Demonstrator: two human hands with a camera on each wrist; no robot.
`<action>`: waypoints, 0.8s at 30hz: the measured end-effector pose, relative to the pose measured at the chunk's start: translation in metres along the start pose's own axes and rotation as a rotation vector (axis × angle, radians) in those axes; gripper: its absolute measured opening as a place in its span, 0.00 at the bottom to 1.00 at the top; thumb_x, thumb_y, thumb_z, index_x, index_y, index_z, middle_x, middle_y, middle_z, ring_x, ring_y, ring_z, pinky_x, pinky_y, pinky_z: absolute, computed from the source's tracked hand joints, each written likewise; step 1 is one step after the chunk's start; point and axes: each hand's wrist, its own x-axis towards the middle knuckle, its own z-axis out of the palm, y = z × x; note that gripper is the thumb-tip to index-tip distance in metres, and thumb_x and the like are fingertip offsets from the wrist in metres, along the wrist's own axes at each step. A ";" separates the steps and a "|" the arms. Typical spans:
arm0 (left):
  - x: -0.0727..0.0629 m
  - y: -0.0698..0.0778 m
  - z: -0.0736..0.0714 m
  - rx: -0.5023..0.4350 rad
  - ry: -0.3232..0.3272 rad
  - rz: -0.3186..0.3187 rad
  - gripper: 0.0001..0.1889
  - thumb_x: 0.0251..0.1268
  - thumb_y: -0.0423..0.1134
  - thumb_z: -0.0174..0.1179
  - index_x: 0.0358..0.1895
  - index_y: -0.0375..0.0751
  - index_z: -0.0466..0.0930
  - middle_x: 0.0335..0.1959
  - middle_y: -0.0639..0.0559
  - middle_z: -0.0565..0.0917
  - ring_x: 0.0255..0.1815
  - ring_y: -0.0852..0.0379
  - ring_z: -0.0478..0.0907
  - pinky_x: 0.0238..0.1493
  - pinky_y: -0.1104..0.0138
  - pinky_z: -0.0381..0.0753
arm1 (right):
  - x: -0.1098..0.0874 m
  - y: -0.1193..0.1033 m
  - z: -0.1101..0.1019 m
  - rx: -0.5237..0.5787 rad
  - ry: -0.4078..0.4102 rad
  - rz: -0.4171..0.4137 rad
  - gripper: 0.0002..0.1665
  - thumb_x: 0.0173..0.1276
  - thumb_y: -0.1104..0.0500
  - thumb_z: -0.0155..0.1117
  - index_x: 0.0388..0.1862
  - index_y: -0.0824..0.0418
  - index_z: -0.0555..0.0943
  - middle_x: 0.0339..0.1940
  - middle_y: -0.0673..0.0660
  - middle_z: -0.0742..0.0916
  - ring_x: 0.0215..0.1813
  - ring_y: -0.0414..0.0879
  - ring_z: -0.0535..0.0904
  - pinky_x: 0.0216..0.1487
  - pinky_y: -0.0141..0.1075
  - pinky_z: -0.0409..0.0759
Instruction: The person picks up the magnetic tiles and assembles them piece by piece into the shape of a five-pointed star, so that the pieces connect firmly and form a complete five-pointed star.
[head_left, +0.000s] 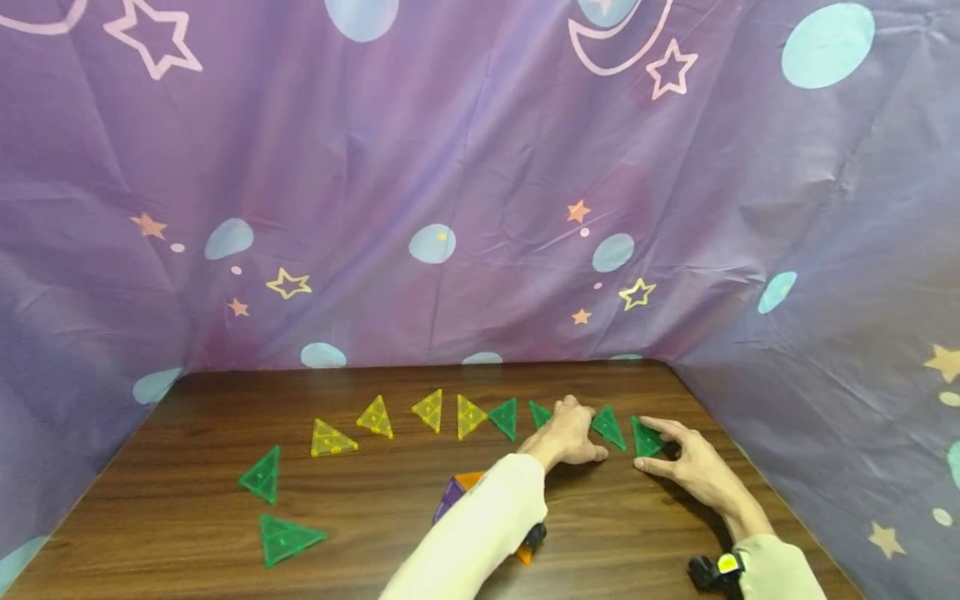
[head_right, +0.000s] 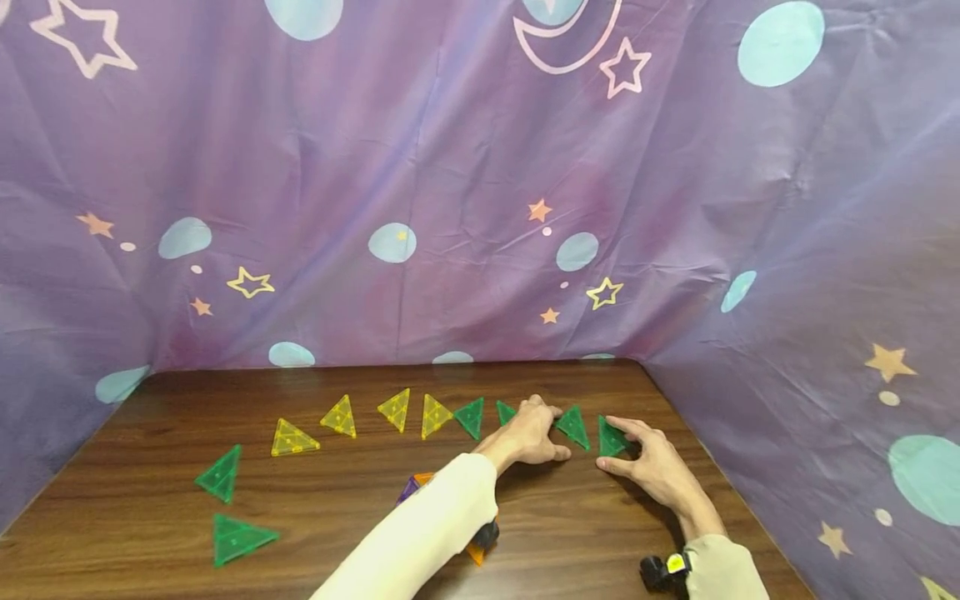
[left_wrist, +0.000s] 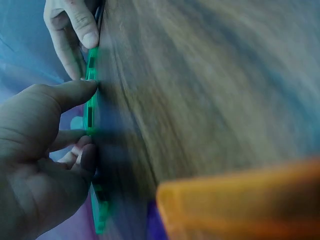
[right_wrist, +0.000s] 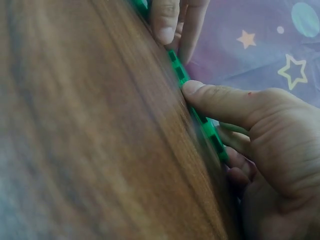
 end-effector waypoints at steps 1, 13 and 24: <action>-0.001 0.001 -0.001 -0.015 0.000 -0.009 0.37 0.60 0.56 0.84 0.72 0.49 0.86 0.64 0.47 0.81 0.66 0.50 0.77 0.68 0.64 0.82 | 0.000 -0.001 0.000 0.003 -0.004 0.006 0.48 0.70 0.46 0.83 0.82 0.63 0.75 0.69 0.69 0.85 0.66 0.66 0.81 0.63 0.67 0.80; 0.009 -0.007 0.014 -0.085 0.032 0.025 0.28 0.46 0.59 0.91 0.50 0.56 0.92 0.34 0.67 0.77 0.39 0.70 0.75 0.47 0.79 0.78 | 0.004 -0.012 0.005 0.043 -0.030 -0.069 0.51 0.65 0.47 0.88 0.81 0.64 0.77 0.63 0.60 0.85 0.52 0.49 0.79 0.46 0.33 0.80; -0.031 0.010 -0.046 -0.143 -0.019 0.086 0.36 0.55 0.57 0.87 0.65 0.46 0.87 0.54 0.56 0.87 0.53 0.62 0.82 0.59 0.71 0.83 | -0.001 -0.013 0.008 0.048 -0.022 -0.095 0.49 0.66 0.48 0.87 0.80 0.64 0.77 0.65 0.60 0.84 0.57 0.51 0.77 0.52 0.36 0.79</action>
